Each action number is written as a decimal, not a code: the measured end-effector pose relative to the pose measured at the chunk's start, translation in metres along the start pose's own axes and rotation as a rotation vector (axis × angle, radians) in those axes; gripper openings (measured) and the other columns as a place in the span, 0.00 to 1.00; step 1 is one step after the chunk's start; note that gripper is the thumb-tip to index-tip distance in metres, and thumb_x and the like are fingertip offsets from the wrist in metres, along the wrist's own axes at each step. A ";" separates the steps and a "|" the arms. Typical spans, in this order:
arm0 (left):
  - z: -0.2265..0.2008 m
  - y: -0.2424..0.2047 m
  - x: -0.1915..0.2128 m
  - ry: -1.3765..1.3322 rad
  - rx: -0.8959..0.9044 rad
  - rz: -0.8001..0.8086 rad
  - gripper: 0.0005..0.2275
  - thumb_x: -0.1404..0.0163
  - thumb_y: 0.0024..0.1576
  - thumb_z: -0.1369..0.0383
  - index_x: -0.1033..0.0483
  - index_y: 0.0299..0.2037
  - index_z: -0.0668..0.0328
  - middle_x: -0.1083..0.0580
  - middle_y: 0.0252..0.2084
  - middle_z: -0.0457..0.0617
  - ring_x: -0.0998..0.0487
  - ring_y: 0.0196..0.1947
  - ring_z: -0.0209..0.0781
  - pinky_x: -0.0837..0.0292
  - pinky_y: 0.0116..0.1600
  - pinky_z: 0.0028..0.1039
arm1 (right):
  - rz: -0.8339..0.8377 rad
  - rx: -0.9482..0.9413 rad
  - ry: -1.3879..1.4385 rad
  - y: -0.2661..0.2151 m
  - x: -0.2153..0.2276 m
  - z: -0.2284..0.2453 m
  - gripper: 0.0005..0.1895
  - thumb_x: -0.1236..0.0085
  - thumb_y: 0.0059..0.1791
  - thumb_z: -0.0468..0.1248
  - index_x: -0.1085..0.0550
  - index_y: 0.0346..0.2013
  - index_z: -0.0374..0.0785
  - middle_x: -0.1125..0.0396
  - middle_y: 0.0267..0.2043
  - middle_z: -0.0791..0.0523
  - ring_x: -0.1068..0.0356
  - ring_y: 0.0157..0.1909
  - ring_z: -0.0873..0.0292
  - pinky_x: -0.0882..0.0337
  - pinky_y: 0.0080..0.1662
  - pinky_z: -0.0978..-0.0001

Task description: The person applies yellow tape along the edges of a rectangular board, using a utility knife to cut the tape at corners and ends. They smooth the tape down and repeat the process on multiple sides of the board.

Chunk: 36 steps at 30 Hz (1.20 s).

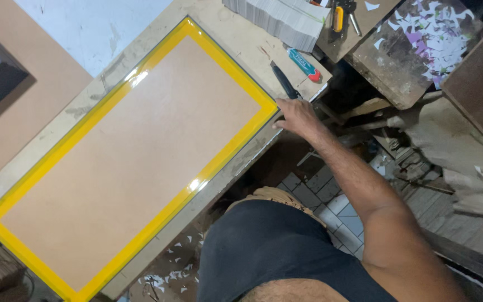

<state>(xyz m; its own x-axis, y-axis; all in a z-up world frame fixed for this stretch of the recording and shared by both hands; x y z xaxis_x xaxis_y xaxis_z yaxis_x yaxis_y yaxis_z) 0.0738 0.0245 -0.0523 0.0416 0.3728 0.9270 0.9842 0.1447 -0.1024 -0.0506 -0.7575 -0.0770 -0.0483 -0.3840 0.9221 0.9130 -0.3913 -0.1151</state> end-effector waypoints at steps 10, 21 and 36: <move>0.037 -0.026 0.019 -0.177 -0.124 -0.113 0.23 0.32 0.53 0.70 0.32 0.54 0.65 0.21 0.49 0.59 0.17 0.50 0.48 0.23 0.59 0.35 | -0.027 0.083 -0.164 0.010 0.012 0.002 0.16 0.28 0.44 0.44 0.24 0.36 0.37 0.26 0.30 0.45 0.24 0.37 0.42 0.25 0.42 0.51; 0.073 -0.024 0.004 0.233 0.153 -0.103 0.31 0.29 0.48 0.65 0.31 0.59 0.61 0.22 0.49 0.68 0.21 0.51 0.69 0.26 0.55 0.48 | -0.078 0.259 -0.108 0.010 0.019 0.005 0.17 0.28 0.43 0.42 0.24 0.37 0.36 0.27 0.32 0.46 0.25 0.37 0.41 0.27 0.39 0.49; 0.064 -0.032 -0.002 0.184 0.204 -0.235 0.32 0.32 0.49 0.64 0.32 0.64 0.49 0.21 0.42 0.63 0.20 0.43 0.67 0.26 0.47 0.52 | 0.060 0.238 -0.338 0.021 0.017 -0.007 0.17 0.31 0.45 0.46 0.22 0.43 0.43 0.26 0.34 0.44 0.26 0.40 0.38 0.27 0.43 0.46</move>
<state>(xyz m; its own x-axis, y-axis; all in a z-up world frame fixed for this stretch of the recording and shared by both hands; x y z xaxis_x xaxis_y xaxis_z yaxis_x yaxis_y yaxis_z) 0.0315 0.0781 -0.0739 -0.1335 0.1386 0.9813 0.9165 0.3940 0.0690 -0.0352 -0.7778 -0.0664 0.1078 -0.0884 0.9902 0.9802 -0.1568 -0.1207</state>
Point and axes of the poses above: each hand's wrist, its own y-axis towards the middle knuckle, its own x-axis out of the back of the hand, z = x × y, the point moved 5 cm from there along y, towards the middle knuckle
